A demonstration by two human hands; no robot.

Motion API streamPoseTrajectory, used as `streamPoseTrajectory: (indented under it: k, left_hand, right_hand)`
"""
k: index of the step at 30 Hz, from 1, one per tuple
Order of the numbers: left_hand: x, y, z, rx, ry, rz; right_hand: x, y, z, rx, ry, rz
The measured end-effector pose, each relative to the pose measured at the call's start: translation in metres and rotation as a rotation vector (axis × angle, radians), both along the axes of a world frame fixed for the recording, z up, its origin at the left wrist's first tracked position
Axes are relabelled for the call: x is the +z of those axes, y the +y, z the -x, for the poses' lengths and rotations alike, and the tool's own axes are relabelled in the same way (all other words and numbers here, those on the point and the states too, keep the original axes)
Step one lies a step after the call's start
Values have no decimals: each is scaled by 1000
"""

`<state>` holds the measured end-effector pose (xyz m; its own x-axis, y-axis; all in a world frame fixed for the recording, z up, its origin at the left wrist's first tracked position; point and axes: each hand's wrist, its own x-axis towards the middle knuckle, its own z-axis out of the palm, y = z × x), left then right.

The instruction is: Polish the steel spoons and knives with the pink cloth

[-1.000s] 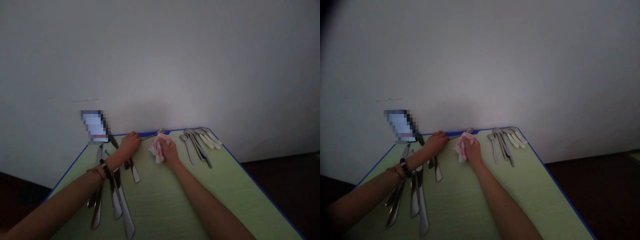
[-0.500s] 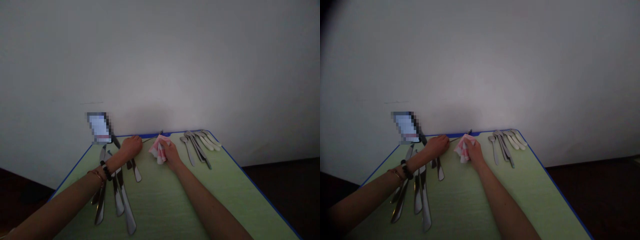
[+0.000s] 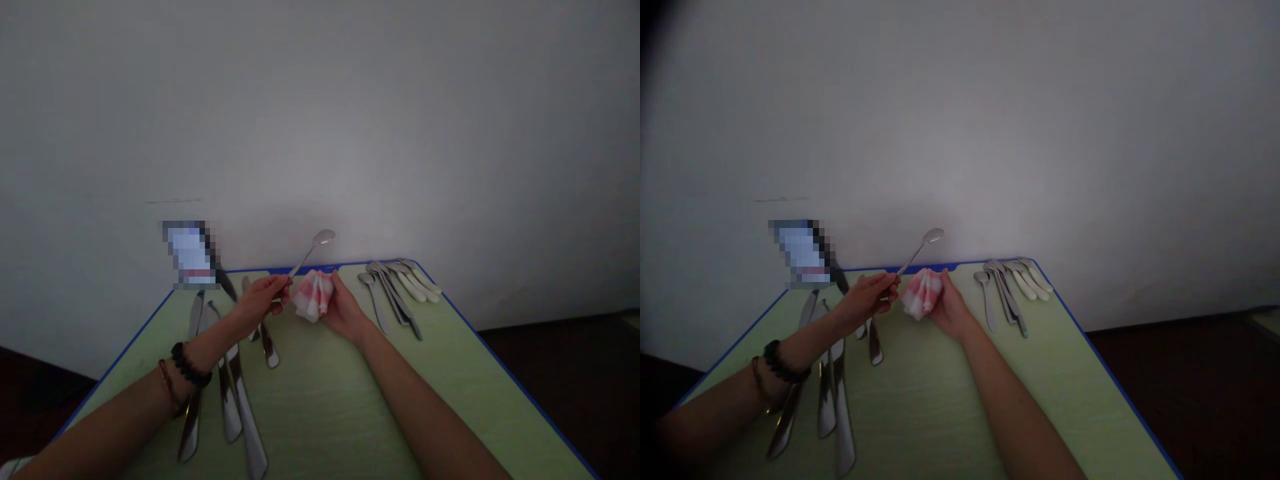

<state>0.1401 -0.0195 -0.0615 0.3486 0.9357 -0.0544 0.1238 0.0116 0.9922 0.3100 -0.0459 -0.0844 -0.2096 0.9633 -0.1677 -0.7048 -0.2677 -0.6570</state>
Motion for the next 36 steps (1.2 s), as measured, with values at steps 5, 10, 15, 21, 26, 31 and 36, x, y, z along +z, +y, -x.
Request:
streamPoseTrajectory:
  k: [5,10,15,21,26,31,36]
  left_hand:
    - [-21,-9,-8,-21,-30,31]
    - [-26,-11,-9,-78,13,8]
    - [-25,-12,-8,-117,20,-27]
    - [-21,-13,-9,-182,-30,-58]
    - [-22,-12,-9,-214,-19,-70]
    - [-25,-12,-9,-183,-22,-88]
    - [-26,-12,-8,-183,17,-81]
  right_hand:
    - [6,-3,-1,100,-35,-25]
    - [6,-4,-2,92,-68,-70]
    - [-1,-4,-1,62,-111,-100]
    - [-7,-2,2,-13,-156,-124]
    - [-7,-2,1,-87,-167,-140]
    - [-6,-4,-1,-33,-214,-179]
    - [-6,-6,0,96,-252,-230]
